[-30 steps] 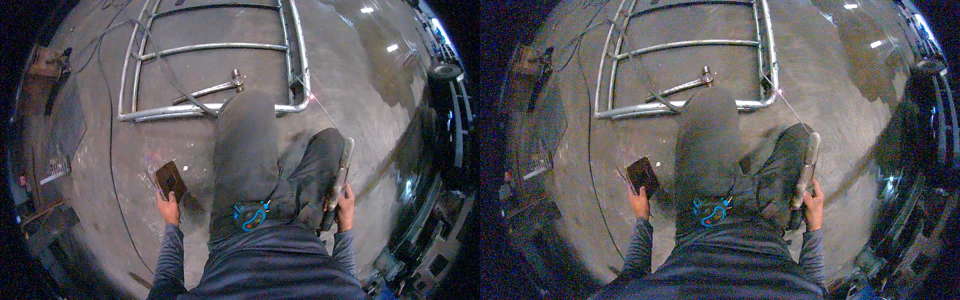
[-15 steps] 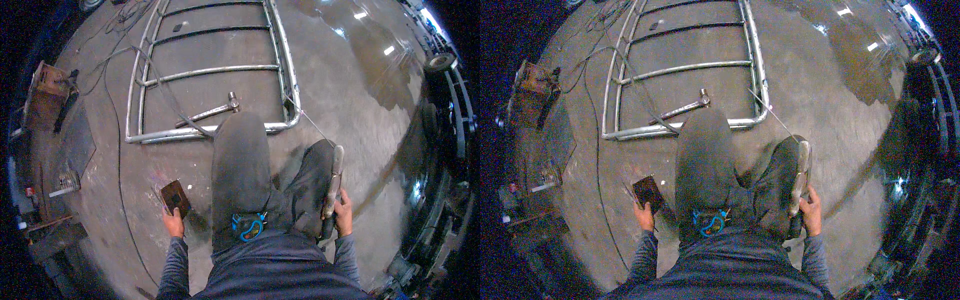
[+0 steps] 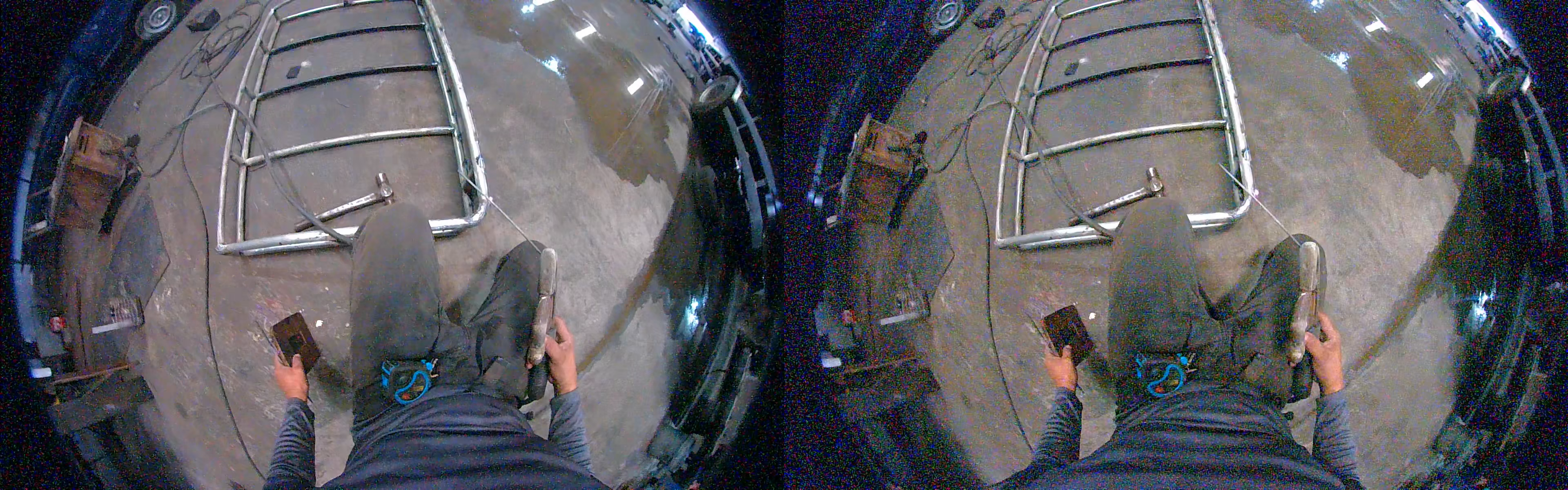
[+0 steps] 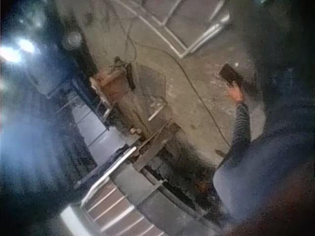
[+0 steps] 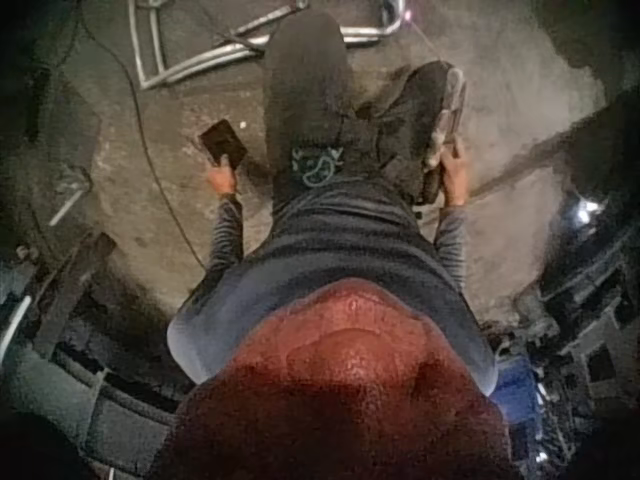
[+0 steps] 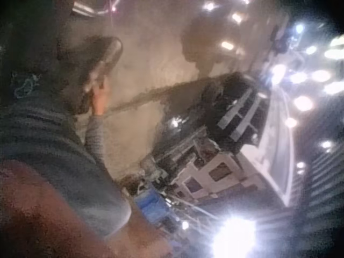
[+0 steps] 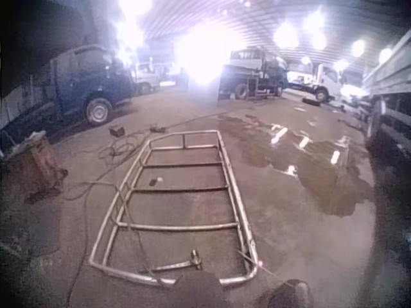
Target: The person welds a rectangular metal frame using a handheld welding torch while holding a protective shield. After welding, they switch to an angle grinder to smooth the welded joints on the frame.
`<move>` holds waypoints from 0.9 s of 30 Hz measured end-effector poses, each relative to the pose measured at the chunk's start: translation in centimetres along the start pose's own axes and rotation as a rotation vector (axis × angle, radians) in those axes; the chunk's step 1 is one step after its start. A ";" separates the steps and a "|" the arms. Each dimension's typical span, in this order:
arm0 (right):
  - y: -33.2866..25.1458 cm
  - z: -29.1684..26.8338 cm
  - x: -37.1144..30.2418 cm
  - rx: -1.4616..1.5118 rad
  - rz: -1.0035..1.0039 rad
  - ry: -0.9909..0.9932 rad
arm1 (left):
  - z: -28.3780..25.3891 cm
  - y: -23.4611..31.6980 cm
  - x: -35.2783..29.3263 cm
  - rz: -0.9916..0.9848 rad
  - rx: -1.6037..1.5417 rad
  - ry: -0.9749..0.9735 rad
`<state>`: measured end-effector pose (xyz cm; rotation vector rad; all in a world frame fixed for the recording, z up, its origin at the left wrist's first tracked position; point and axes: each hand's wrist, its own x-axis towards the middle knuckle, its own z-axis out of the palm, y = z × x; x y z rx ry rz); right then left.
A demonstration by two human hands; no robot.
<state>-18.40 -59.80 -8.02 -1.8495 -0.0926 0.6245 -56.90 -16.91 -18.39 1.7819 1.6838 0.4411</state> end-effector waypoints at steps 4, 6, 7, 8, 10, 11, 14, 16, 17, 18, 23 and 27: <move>1.0 0.1 0.2 -0.007 -0.020 0.048 | -0.1 0.0 0.0 -0.027 0.070 -0.026; 0.8 0.2 0.2 -0.010 -0.029 0.059 | -0.2 0.4 -0.1 0.011 0.073 0.007; 0.5 0.3 0.1 -0.019 -0.040 0.059 | -0.2 0.7 -0.2 0.020 0.050 0.016; 0.0 0.2 0.0 0.016 0.008 0.044 | -0.3 1.0 -0.3 0.016 0.041 0.022; -1.3 0.2 -0.4 0.129 0.164 0.001 | -0.4 1.4 -0.5 -0.024 -0.001 -0.007; -1.9 0.4 -0.3 0.213 0.240 -0.038 | -0.5 1.5 -0.5 -0.047 0.043 -0.016; -3.6 1.0 -0.5 0.082 0.170 -0.011 | -0.6 1.6 -0.5 -0.066 0.031 -0.017; -4.1 1.3 -0.6 0.084 0.145 -0.017 | -0.7 1.4 -0.4 -0.049 0.103 0.012; -4.3 1.3 -0.7 0.143 0.209 -0.034 | -0.8 1.3 -0.5 -0.043 0.125 0.028; -4.4 1.3 -0.8 0.213 0.287 -0.048 | -0.7 1.3 -0.4 -0.018 0.049 0.011; -3.7 1.4 -0.3 0.164 0.128 -0.040 | -0.6 0.8 -0.4 -0.048 -0.039 -0.008; -3.7 1.2 -0.4 0.158 0.139 -0.021 | -0.4 -0.3 -0.2 -0.015 -0.057 -0.033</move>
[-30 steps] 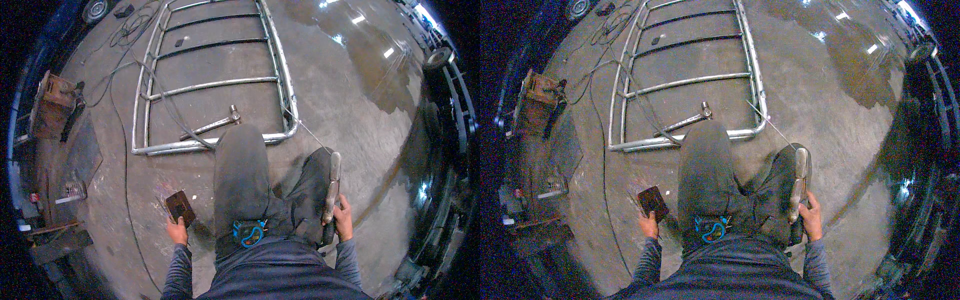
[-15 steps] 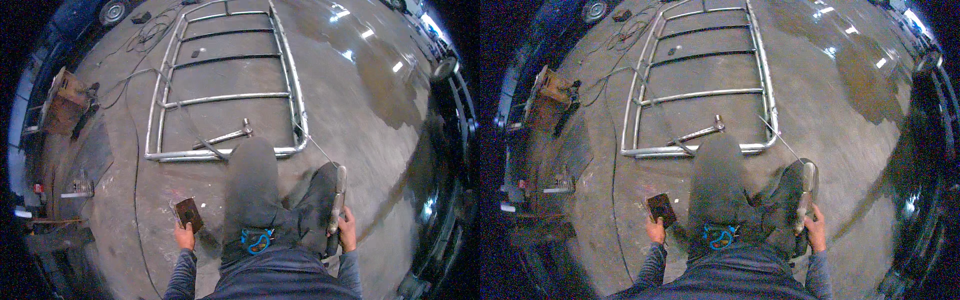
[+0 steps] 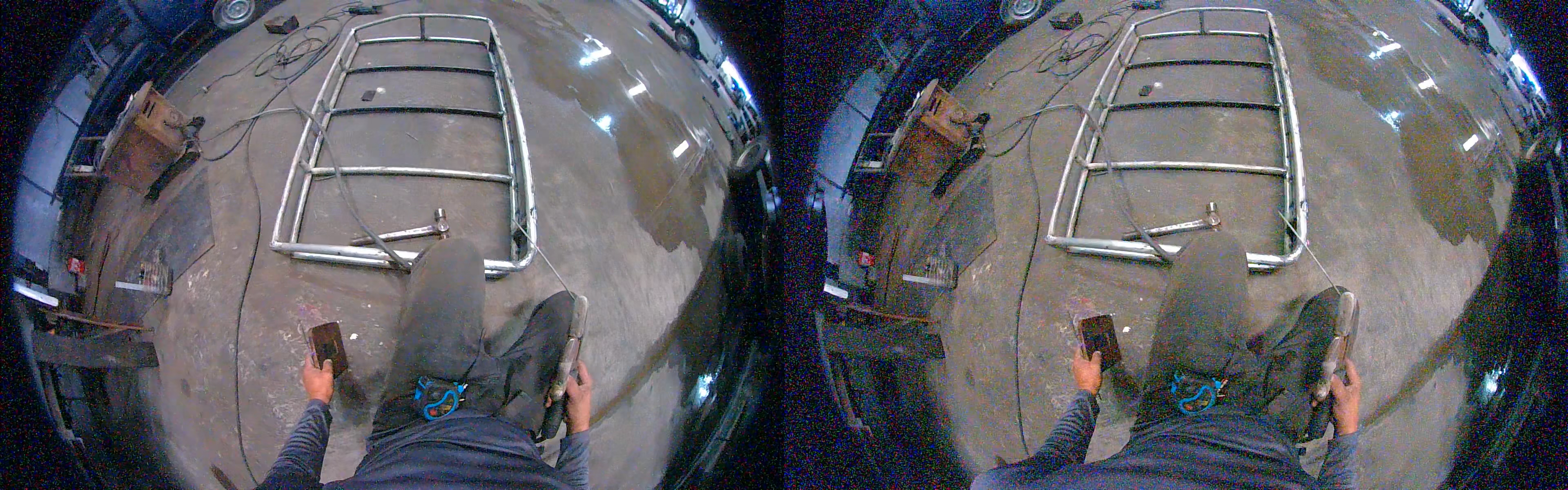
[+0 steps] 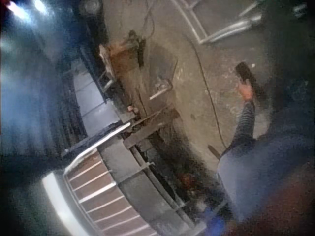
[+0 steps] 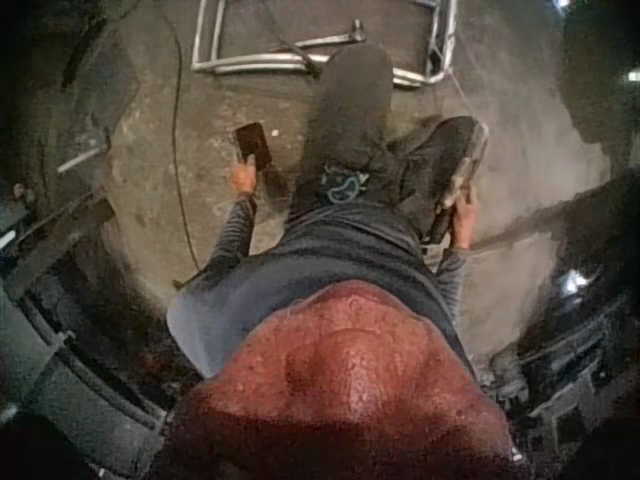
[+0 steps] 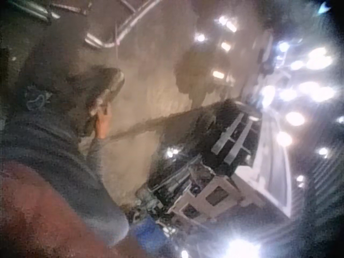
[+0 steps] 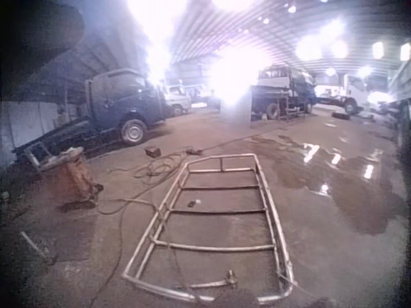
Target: The person welds a rectangular metal frame using a handheld welding torch while holding a protective shield. After welding, they switch to an angle grinder to smooth the welded joints on the frame.
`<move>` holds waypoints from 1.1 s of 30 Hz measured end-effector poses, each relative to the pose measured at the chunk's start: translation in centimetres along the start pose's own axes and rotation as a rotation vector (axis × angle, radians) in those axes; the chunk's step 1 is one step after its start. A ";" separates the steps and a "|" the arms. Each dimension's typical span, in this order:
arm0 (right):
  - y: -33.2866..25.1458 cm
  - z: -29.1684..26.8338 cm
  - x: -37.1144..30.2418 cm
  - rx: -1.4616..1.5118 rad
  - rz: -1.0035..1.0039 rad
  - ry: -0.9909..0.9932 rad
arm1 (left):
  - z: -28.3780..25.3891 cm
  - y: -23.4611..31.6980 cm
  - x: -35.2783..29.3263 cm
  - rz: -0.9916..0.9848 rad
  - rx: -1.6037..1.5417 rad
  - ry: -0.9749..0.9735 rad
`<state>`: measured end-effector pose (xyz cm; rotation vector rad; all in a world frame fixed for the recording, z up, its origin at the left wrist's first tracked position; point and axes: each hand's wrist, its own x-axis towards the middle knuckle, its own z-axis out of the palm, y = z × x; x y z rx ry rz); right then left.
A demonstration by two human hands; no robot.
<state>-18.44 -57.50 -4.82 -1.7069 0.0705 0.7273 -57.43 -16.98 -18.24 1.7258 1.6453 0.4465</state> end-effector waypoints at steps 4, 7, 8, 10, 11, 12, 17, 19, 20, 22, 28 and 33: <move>0.0 -0.6 -0.5 0.036 0.079 -0.043 | 0.6 -1.4 0.4 -0.043 0.009 0.013; 0.9 -0.8 -0.3 -0.024 -0.002 0.020 | 0.9 -1.8 0.5 -0.029 -0.024 0.021; 1.2 -0.9 -0.2 -0.008 -0.005 0.021 | 0.9 -1.8 0.5 -0.001 -0.074 0.031; 1.6 -1.1 0.0 -0.008 -0.021 0.022 | 0.9 -1.5 0.5 0.027 -0.079 0.036; 1.6 -1.1 0.1 -0.025 -0.031 0.021 | 0.8 -1.4 0.4 0.024 -0.033 0.032; 1.5 -1.1 0.1 -0.037 -0.030 0.012 | 0.8 -1.3 0.4 0.055 -0.010 0.042; -0.4 -0.2 -0.3 -0.055 -0.021 -0.022 | 0.8 -1.1 0.4 -0.026 0.041 0.036; -1.1 0.3 -0.7 -0.009 -0.001 -0.023 | 0.8 -1.1 0.3 0.001 0.021 0.044; -1.4 0.5 -1.0 0.031 0.027 -0.029 | 0.8 -1.0 0.2 0.013 -0.014 0.041; -1.6 0.7 -1.1 0.058 0.010 -0.033 | 0.8 -0.6 0.1 -0.004 -0.018 0.025; -1.3 0.6 -0.7 0.050 -0.003 -0.030 | 0.5 0.7 0.0 0.009 -0.095 -0.009; -1.6 0.4 -1.0 -0.055 -0.086 -0.018 | 1.1 -0.8 0.1 -0.013 0.031 0.067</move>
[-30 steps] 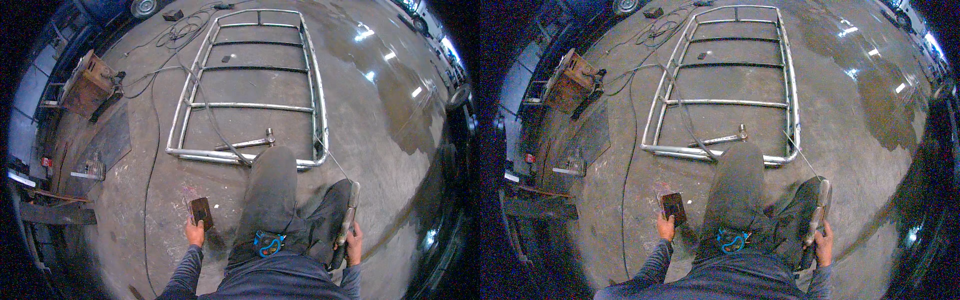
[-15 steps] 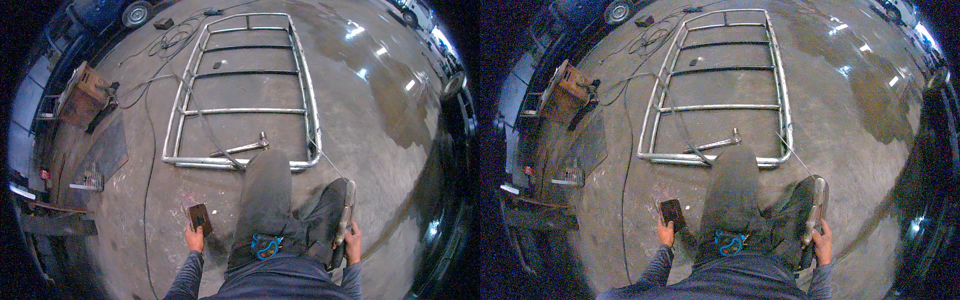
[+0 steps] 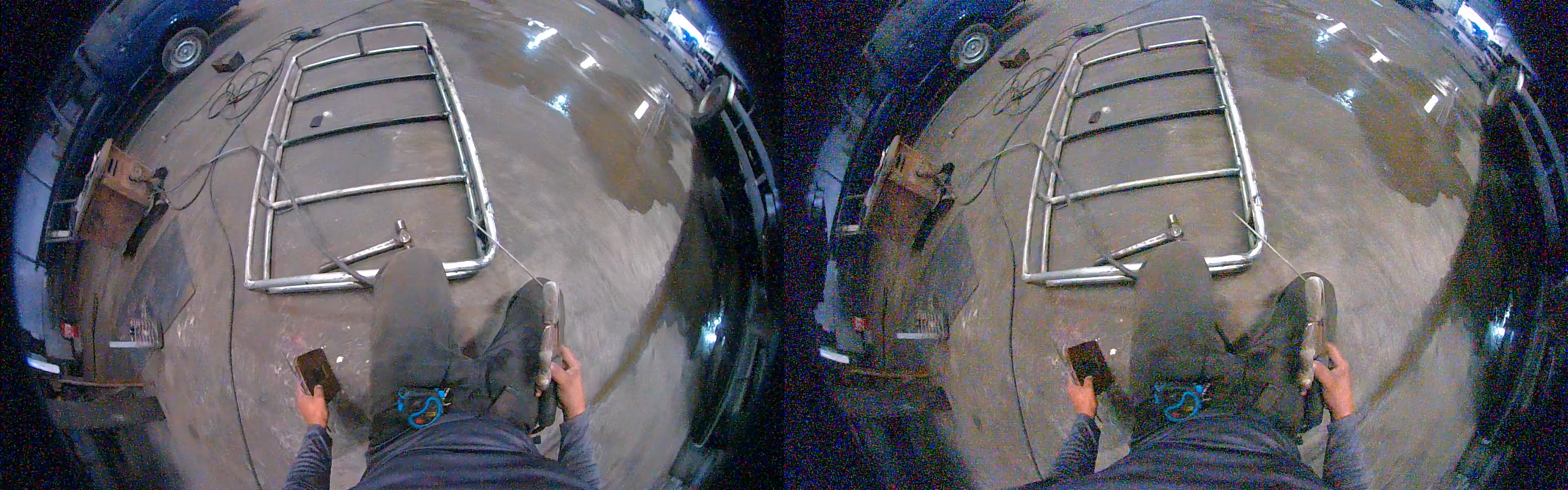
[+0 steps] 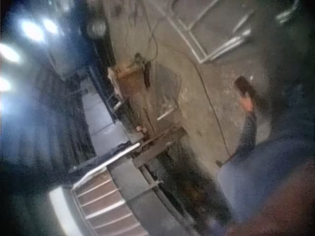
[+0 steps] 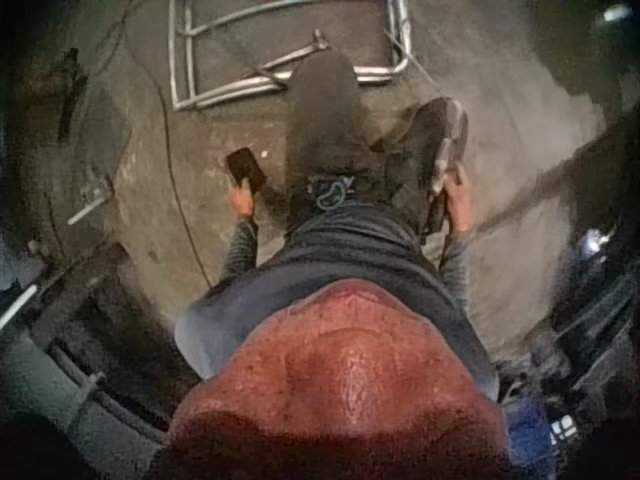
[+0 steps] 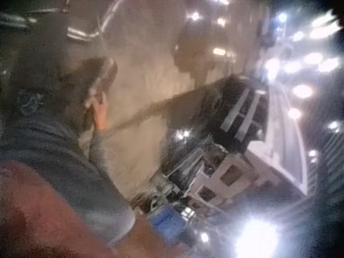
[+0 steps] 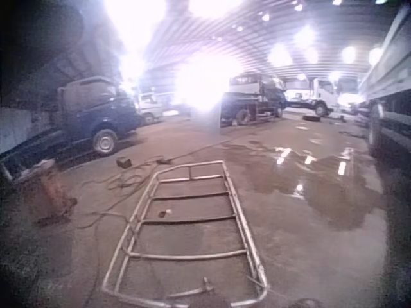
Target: The person welds a rectangular metal frame using a handheld welding torch while holding a protective shield. After welding, they switch to an angle grinder to smooth the welded joints on the frame.
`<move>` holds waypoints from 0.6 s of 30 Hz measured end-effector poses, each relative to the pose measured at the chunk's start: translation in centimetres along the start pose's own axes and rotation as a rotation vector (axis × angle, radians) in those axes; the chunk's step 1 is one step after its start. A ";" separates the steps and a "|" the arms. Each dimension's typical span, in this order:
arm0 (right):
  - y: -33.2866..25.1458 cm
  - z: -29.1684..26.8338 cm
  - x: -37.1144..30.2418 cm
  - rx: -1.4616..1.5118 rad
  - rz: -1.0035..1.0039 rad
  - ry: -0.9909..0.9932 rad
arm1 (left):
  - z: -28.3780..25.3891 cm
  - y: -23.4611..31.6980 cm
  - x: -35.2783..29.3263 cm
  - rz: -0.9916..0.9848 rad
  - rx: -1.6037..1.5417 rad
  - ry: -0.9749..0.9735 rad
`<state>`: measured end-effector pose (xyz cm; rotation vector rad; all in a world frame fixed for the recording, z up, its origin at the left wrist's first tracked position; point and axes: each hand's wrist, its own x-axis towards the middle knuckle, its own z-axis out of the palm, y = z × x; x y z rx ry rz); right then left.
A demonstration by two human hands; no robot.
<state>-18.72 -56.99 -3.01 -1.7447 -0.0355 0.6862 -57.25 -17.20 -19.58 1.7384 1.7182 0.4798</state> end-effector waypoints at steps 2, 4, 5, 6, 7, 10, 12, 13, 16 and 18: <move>-0.1 -0.1 -0.1 0.096 0.093 -0.025 | 0.4 -0.9 0.3 0.020 -0.017 -0.014; 0.1 -0.2 -0.1 0.113 0.098 -0.028 | 0.6 -1.5 0.5 0.060 -0.041 0.008; 0.2 -0.2 -0.1 0.080 0.060 -0.017 | 0.6 -1.6 0.6 0.086 -0.051 0.037; 0.4 -0.2 0.0 0.069 0.048 -0.011 | 0.4 -1.5 0.5 0.044 -0.074 0.013; 0.5 -0.1 0.2 0.058 0.035 -0.004 | 0.3 -1.3 0.5 0.087 -0.031 0.023; 1.0 0.1 0.4 0.092 0.061 0.014 | -0.5 -0.1 -0.2 0.020 0.019 -0.072; 1.1 0.5 0.5 0.125 0.044 0.034 | -0.7 0.8 -0.4 0.041 -0.050 -0.080; 1.0 0.6 0.4 0.116 0.032 0.046 | -0.8 1.1 -0.6 0.000 -0.002 -0.067; 0.7 0.8 0.3 0.101 0.019 0.053 | -0.8 1.6 -0.8 0.007 0.048 -0.031; 0.3 0.6 0.3 0.114 0.045 0.023 | -0.9 1.8 -0.7 0.017 0.128 -0.031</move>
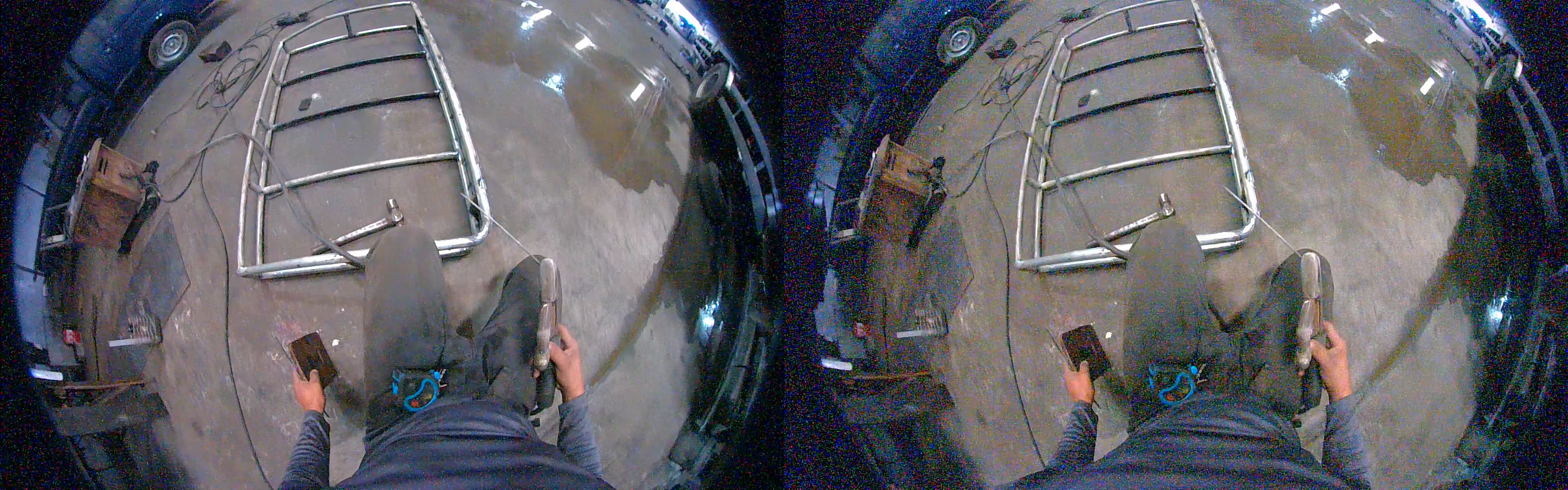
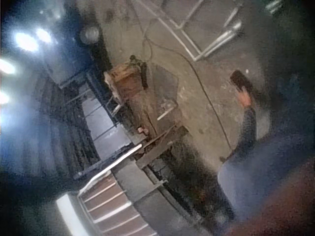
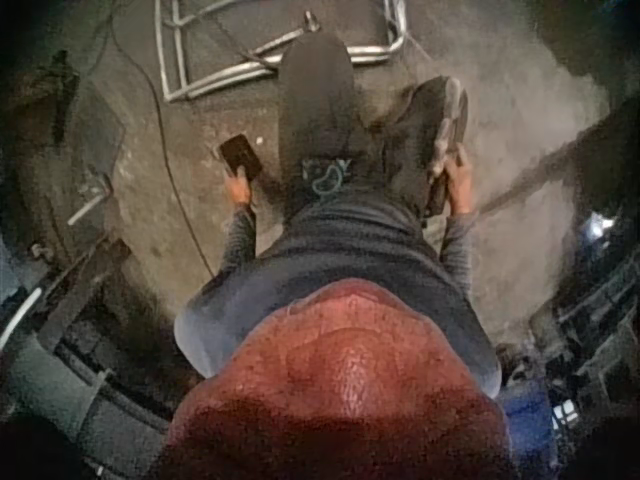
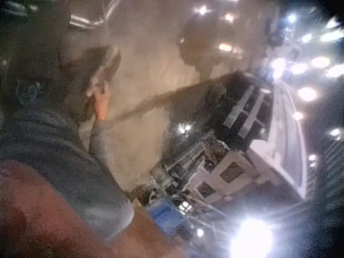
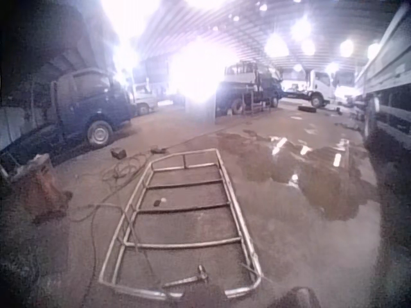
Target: The person welds a rectangular metal frame using a handheld welding torch while holding a protective shield. After welding, they switch to an angle grinder to smooth the welded joints on the frame.
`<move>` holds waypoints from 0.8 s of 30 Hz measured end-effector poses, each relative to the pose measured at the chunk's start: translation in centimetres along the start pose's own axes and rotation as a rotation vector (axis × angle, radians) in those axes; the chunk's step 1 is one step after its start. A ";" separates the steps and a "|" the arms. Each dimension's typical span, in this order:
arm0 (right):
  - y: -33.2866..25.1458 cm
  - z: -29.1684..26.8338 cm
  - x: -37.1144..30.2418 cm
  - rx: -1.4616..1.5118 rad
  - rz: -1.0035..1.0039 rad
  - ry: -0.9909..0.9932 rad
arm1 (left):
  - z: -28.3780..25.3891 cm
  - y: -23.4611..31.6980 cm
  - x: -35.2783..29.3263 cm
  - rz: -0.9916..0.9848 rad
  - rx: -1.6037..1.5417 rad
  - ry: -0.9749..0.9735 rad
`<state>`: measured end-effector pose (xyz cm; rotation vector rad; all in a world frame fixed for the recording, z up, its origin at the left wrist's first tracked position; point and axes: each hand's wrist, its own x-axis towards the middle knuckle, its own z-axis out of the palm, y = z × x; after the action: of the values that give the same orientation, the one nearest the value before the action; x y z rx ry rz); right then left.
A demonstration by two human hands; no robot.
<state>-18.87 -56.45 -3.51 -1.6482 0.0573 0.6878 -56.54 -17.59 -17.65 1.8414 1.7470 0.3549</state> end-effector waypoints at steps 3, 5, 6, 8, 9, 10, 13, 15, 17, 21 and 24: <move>-0.2 -0.8 -0.1 0.022 0.064 -0.113 | -0.2 0.4 0.0 0.019 -0.109 -0.031; 0.4 -1.1 0.0 -0.048 0.012 -0.061 | -0.2 0.7 -0.1 -0.003 -0.109 -0.033; 0.7 -1.3 0.0 -0.055 -0.023 -0.072 | -0.2 0.9 -0.1 -0.013 -0.111 -0.032; 1.6 -1.6 0.3 -0.024 0.003 -0.047 | -0.1 1.1 -0.2 -0.007 -0.197 -0.032; 2.1 -1.6 0.5 0.008 -0.023 -0.055 | -0.1 1.1 -0.3 -0.004 -0.241 -0.031; 2.4 -1.7 0.6 -0.024 -0.032 -0.041 | 0.0 1.1 -0.3 0.002 -0.246 -0.040; 3.0 -1.7 1.0 -0.075 -0.128 -0.030 | 0.1 0.6 0.0 0.012 -0.247 -0.052; 2.7 -1.5 0.9 -0.064 -0.125 -0.035 | 0.2 0.4 0.2 0.009 -0.230 -0.044; 2.1 -1.2 0.6 -0.019 -0.107 -0.035 | 0.3 0.4 0.3 -0.014 -0.289 -0.062; 0.8 -0.5 -0.2 0.001 -0.083 -0.027 | 0.5 0.1 0.2 0.009 -0.226 -0.018; 0.5 -0.5 -0.7 0.042 -0.073 -0.037 | 0.6 -1.3 0.4 0.145 -0.192 -0.019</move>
<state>-19.45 -57.30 -3.64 -1.5893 -0.0148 0.6576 -57.25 -17.37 -18.94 1.8295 1.5137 0.5405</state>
